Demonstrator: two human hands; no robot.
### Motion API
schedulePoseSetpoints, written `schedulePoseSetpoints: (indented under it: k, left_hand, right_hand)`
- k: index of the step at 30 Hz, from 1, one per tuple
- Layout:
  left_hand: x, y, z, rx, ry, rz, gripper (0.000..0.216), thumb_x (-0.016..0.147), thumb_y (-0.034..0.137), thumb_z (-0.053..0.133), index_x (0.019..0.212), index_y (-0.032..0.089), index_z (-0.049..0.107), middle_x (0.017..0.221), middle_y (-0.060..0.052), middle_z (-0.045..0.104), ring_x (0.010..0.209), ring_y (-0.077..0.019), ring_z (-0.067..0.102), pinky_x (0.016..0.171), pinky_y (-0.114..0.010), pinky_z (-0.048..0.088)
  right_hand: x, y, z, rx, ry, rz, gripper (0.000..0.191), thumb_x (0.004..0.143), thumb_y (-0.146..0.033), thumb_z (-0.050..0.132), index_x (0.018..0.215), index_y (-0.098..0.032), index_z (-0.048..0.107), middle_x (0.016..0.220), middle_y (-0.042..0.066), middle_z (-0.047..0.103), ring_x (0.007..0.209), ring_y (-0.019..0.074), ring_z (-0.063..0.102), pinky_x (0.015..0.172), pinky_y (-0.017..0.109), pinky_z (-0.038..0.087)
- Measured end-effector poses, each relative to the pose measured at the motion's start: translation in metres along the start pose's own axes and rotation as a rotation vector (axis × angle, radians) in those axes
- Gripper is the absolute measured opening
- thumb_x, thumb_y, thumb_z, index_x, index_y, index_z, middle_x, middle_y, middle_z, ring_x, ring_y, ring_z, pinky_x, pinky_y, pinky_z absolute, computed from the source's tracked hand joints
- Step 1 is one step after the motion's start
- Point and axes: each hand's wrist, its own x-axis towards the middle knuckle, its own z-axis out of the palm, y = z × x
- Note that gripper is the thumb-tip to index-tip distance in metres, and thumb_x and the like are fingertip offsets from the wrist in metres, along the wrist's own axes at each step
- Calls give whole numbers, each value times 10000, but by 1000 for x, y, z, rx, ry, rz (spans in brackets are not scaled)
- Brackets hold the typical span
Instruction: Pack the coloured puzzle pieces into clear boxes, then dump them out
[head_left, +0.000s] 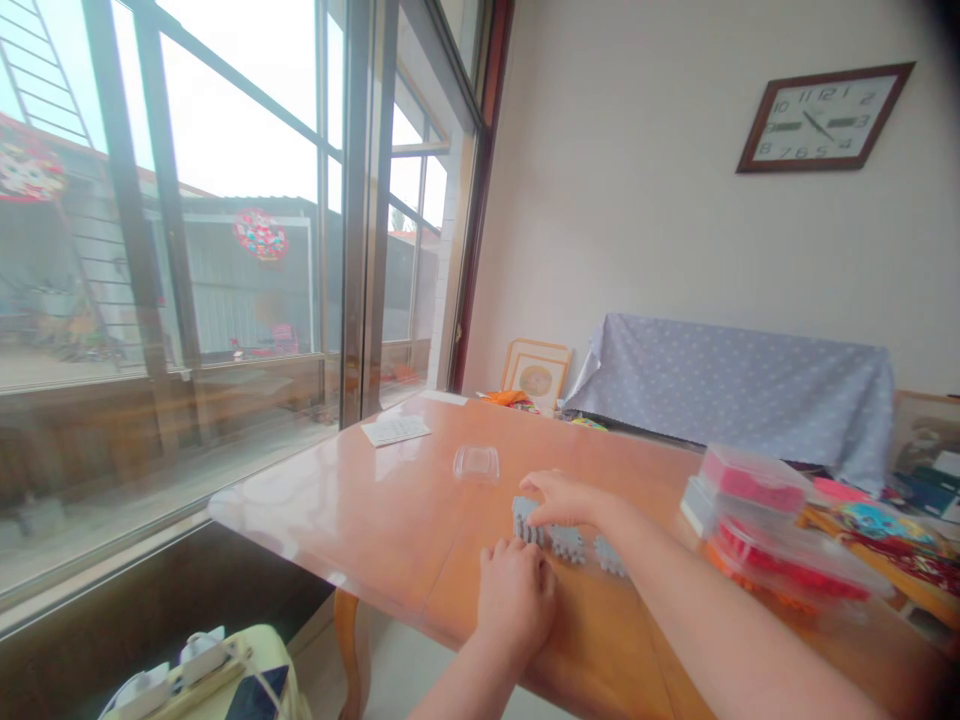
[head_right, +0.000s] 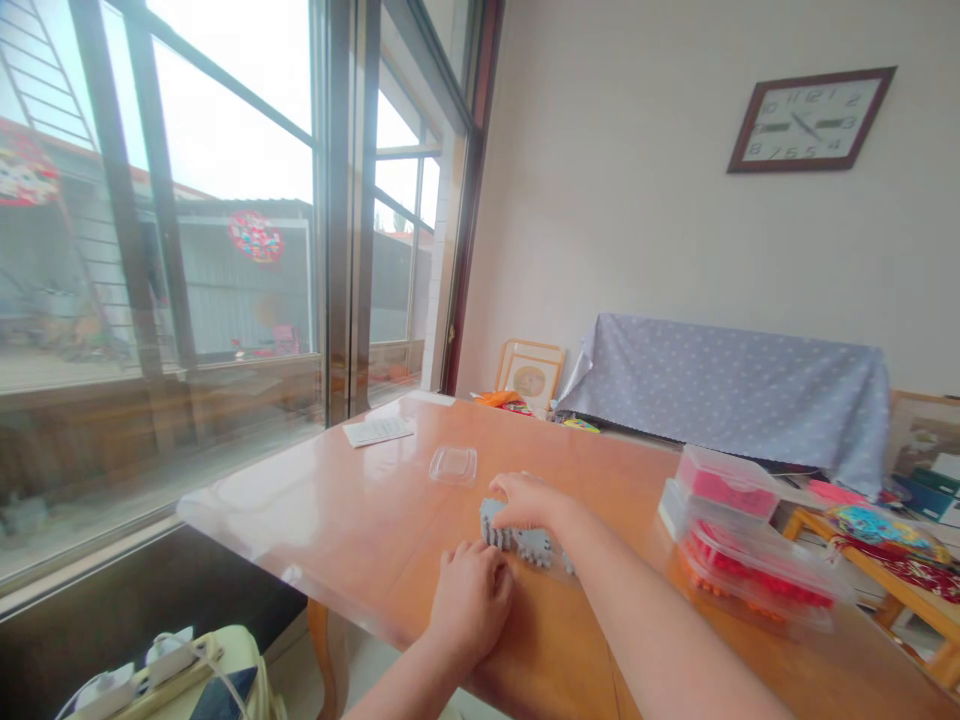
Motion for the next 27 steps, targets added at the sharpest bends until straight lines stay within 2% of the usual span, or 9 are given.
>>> schedulePoseSetpoints:
  k: [7, 12, 18, 22, 27]
  left_hand:
    - [-2, -1, 1, -11, 20, 14, 270, 938, 279, 414, 818, 219, 648, 938, -68, 690, 926, -236, 564, 793, -363, 312]
    - [0, -3, 4, -4, 33, 19, 280, 943, 281, 411, 800, 222, 644, 909, -58, 685, 905, -232, 560, 785, -363, 306]
    - [3, -3, 7, -2, 28, 12, 281, 943, 299, 424, 792, 220, 647, 912, -62, 681, 908, -229, 557, 789, -359, 300]
    - [3, -3, 5, -1, 18, 22, 289, 948, 308, 424, 786, 219, 646, 907, -59, 682, 901, -228, 553, 783, -360, 296]
    - [3, -3, 6, 17, 31, 26, 293, 949, 303, 426, 766, 214, 637, 909, -63, 682, 893, -228, 555, 774, -356, 301]
  right_hand:
    - [12, 0, 13, 23, -18, 12, 584, 621, -283, 757, 1198, -232, 687, 1194, 64, 716, 1080, 264, 654, 932, 327, 485]
    - [7, 7, 6, 94, 34, -18, 558, 647, -269, 741, 1199, -219, 675, 1223, 67, 696, 1094, 247, 635, 954, 327, 477]
    - [-35, 37, -15, 177, 128, 38, 533, 673, -240, 707, 1201, -201, 651, 1222, 81, 680, 1082, 237, 628, 935, 332, 478]
    - [-70, 63, -21, 73, 105, 146, 480, 671, -234, 690, 1149, -211, 666, 1155, 67, 699, 1048, 237, 626, 916, 331, 461]
    - [-97, 85, -12, -47, 38, 295, 463, 652, -228, 686, 1114, -256, 674, 1103, 43, 707, 1044, 247, 619, 855, 312, 441]
